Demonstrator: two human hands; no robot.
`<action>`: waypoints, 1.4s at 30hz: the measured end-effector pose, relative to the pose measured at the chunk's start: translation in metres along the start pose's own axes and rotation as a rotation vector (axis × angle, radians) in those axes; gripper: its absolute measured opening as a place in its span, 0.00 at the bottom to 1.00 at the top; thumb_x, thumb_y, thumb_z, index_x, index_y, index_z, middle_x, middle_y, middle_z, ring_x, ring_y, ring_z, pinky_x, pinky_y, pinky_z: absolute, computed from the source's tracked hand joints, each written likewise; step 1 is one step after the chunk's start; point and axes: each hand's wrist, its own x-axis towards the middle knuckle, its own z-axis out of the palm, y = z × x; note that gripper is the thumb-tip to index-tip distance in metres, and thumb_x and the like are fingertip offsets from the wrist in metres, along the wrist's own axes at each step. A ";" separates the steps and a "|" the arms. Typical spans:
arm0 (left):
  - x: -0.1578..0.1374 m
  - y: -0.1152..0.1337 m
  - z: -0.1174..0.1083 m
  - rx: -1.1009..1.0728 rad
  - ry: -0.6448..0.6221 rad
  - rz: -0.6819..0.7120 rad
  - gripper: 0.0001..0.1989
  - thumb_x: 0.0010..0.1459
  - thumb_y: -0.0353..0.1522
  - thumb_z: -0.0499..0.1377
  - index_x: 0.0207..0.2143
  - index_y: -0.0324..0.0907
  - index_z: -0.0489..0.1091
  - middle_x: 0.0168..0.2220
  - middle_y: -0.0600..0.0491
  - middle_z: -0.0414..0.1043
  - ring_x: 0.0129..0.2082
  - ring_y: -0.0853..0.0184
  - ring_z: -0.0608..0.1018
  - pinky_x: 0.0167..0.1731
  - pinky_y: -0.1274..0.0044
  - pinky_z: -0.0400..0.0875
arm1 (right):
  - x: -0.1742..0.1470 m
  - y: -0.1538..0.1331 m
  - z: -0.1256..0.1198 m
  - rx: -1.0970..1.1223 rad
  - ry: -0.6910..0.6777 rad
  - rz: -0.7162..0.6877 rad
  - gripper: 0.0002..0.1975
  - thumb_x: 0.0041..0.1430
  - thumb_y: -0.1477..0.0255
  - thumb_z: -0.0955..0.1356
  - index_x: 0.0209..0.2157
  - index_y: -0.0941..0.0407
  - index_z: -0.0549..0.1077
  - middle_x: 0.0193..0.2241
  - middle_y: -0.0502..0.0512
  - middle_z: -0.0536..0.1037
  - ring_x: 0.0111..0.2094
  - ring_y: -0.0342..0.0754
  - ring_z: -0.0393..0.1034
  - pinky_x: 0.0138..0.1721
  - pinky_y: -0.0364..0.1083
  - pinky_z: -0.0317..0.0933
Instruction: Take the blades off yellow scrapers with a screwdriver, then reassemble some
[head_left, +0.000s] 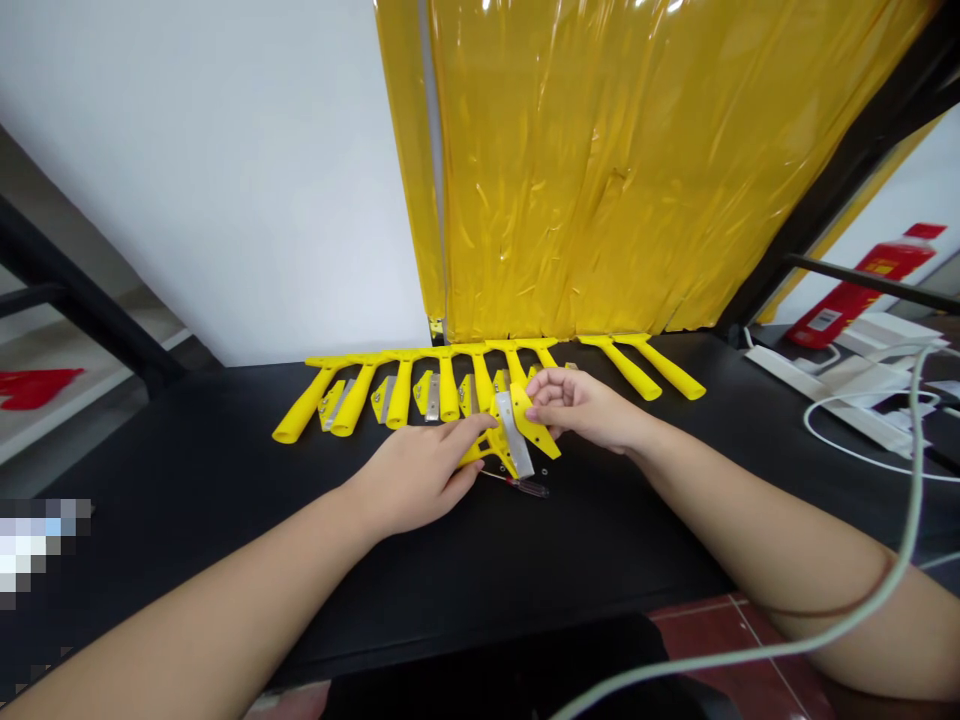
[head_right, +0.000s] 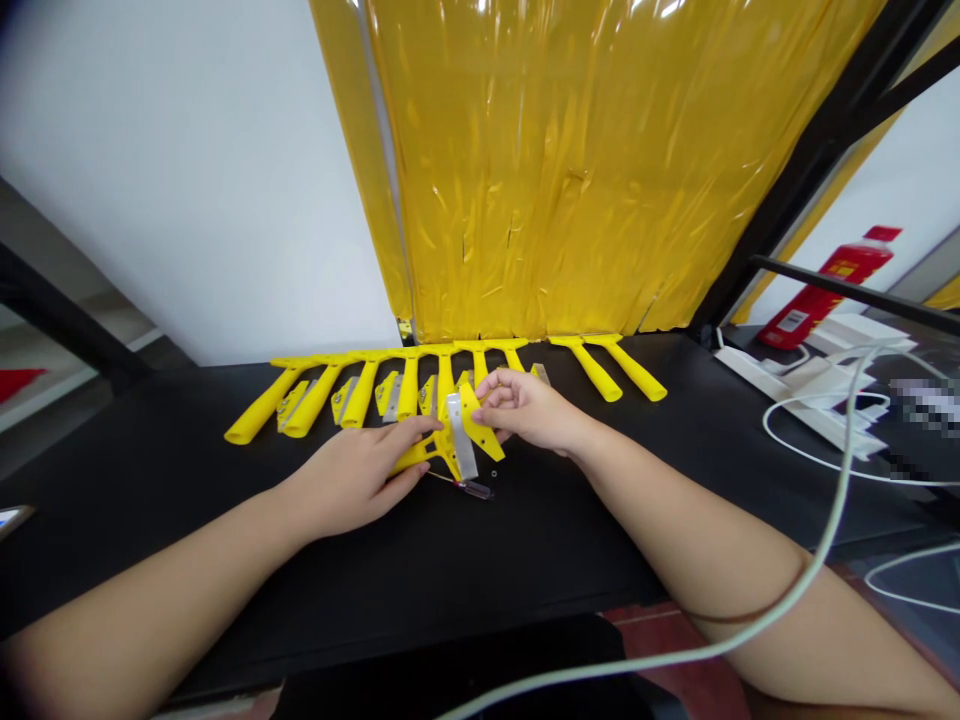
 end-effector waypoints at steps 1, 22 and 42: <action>0.000 0.000 0.000 -0.001 0.000 -0.002 0.22 0.73 0.37 0.51 0.66 0.45 0.58 0.53 0.46 0.80 0.43 0.54 0.85 0.42 0.63 0.80 | 0.000 0.000 0.000 0.000 0.003 -0.001 0.20 0.49 0.68 0.82 0.38 0.56 0.72 0.27 0.45 0.76 0.27 0.40 0.73 0.26 0.40 0.71; 0.000 0.002 -0.001 -0.012 -0.001 0.005 0.21 0.72 0.36 0.52 0.65 0.46 0.58 0.47 0.48 0.81 0.40 0.56 0.85 0.38 0.68 0.78 | -0.003 0.002 0.014 0.047 0.037 0.046 0.25 0.45 0.67 0.84 0.37 0.54 0.69 0.24 0.43 0.77 0.24 0.40 0.73 0.25 0.40 0.71; 0.000 0.004 -0.002 -0.041 0.024 0.054 0.22 0.72 0.34 0.52 0.66 0.49 0.61 0.52 0.51 0.80 0.41 0.58 0.84 0.40 0.68 0.78 | -0.008 0.005 0.028 -0.165 0.043 -0.036 0.20 0.50 0.60 0.81 0.31 0.54 0.71 0.20 0.44 0.73 0.19 0.42 0.72 0.15 0.40 0.68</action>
